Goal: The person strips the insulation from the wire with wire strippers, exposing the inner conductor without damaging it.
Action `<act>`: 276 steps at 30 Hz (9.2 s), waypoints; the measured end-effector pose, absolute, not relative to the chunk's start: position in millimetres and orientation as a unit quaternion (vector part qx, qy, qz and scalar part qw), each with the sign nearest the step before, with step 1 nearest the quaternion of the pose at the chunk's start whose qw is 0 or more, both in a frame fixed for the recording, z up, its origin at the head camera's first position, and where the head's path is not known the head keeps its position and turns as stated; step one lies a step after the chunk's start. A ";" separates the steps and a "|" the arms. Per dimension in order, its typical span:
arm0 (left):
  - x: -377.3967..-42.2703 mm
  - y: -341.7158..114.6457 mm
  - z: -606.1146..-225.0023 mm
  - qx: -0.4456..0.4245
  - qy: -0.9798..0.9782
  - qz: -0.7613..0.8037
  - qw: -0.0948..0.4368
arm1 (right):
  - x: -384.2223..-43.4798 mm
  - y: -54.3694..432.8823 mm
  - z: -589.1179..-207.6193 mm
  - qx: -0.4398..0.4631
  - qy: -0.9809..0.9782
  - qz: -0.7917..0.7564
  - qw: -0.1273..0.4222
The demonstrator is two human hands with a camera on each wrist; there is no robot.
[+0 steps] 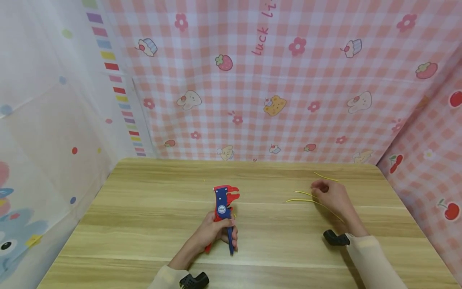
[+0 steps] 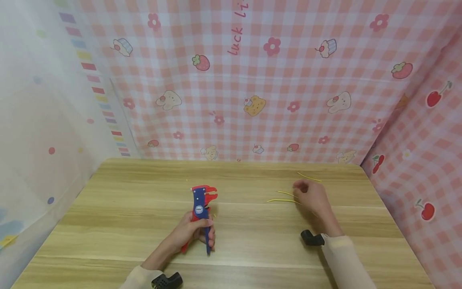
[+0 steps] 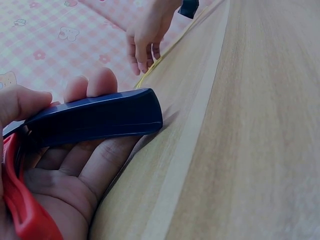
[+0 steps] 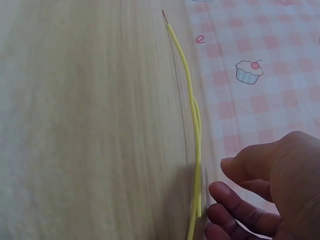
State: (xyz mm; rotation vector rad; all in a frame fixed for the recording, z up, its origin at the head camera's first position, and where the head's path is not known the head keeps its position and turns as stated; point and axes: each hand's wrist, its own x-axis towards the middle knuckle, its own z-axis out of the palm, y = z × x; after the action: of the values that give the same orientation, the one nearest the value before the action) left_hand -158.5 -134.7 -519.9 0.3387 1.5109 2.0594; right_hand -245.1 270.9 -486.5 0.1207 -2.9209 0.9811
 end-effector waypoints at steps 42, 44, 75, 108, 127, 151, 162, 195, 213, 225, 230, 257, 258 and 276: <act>-158.2 -134.5 -518.9 0.121 0.552 0.778 0.275 | -287.0 302.9 -499.3 0.011 -0.946 0.296 0.131; -158.1 -134.4 -518.8 0.119 0.553 0.777 0.276 | -287.2 302.8 -499.9 0.011 -0.946 0.296 0.129; -158.3 -132.5 -519.2 0.119 0.555 0.775 0.277 | -259.6 285.9 -487.1 0.028 -0.942 0.330 0.053; -158.5 -133.3 -520.8 0.132 0.551 0.775 0.279 | -230.8 247.2 -475.2 0.071 -0.921 0.379 0.063; -155.8 -132.7 -520.1 0.114 0.545 0.777 0.293 | -219.9 220.4 -469.4 0.126 -0.910 0.386 0.082; -150.6 -127.7 -506.3 0.126 0.530 0.783 0.301 | -201.8 200.9 -443.4 0.146 -0.907 0.391 0.066; -146.9 -124.9 -500.5 0.137 0.526 0.783 0.303 | -199.2 193.1 -436.2 0.163 -0.903 0.391 0.062; -140.4 -115.0 -487.8 0.154 0.528 0.775 0.312 | -180.9 171.6 -414.3 0.226 -0.890 0.395 0.039; -134.7 -111.1 -485.9 0.185 0.511 0.779 0.312 | -172.9 160.6 -415.0 0.246 -0.880 0.404 0.030; -131.7 -105.1 -489.4 0.193 0.499 0.784 0.314 | -169.4 153.2 -414.8 0.251 -0.874 0.417 0.010; -131.5 -103.7 -488.8 0.203 0.494 0.785 0.314 | -168.2 151.4 -415.0 0.243 -0.877 0.414 0.000; -129.3 -100.6 -490.6 0.210 0.507 0.777 0.309 | -167.3 148.8 -416.5 0.265 -0.867 0.422 -0.003; -129.2 -100.6 -490.8 0.209 0.507 0.777 0.309 | -167.2 148.8 -416.4 0.265 -0.867 0.422 -0.003; -125.5 -97.4 -491.1 0.194 0.520 0.779 0.292 | -167.6 147.3 -418.4 0.265 -0.869 0.417 -0.005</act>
State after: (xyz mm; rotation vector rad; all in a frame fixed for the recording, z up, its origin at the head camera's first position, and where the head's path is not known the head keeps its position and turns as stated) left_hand -125.5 -97.4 -491.1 0.5167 1.3864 2.0762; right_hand -167.6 147.3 -418.4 0.8357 -2.7405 1.3150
